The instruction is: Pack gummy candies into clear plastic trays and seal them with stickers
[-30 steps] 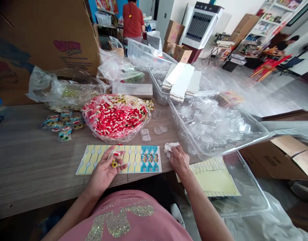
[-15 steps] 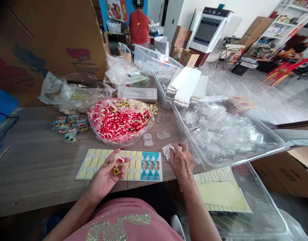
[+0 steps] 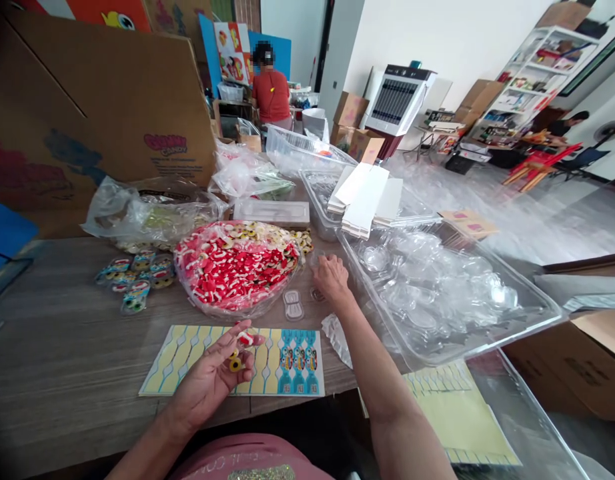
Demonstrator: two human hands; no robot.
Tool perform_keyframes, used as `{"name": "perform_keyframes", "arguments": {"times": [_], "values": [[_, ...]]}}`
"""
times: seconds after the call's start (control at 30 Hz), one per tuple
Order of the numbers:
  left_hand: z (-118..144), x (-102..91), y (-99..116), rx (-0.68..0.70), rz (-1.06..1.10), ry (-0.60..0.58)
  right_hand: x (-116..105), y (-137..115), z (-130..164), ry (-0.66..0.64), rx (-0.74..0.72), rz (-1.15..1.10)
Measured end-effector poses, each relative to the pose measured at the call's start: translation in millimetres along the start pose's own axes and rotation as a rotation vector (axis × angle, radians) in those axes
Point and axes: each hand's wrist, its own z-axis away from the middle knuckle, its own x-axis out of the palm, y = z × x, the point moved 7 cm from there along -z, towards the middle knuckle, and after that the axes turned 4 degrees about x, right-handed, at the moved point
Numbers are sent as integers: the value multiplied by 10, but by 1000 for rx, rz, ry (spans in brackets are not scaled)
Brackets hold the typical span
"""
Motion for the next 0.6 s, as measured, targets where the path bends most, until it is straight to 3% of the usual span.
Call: {"name": "perform_keyframes", "arguments": {"times": [0.13, 0.27, 0.43, 0.6], "values": [[-3, -75, 42, -12, 32, 32, 110, -137, -292, -46, 64, -12], [-11, -95, 59, -19, 56, 35, 187, -109, -442, -68, 75, -76], [-48, -35, 51, -10, 65, 40, 183, 111, -357, -50, -16, -326], [-95, 151, 1, -20, 76, -3, 218, 349, -159, -25, -36, -638]]}}
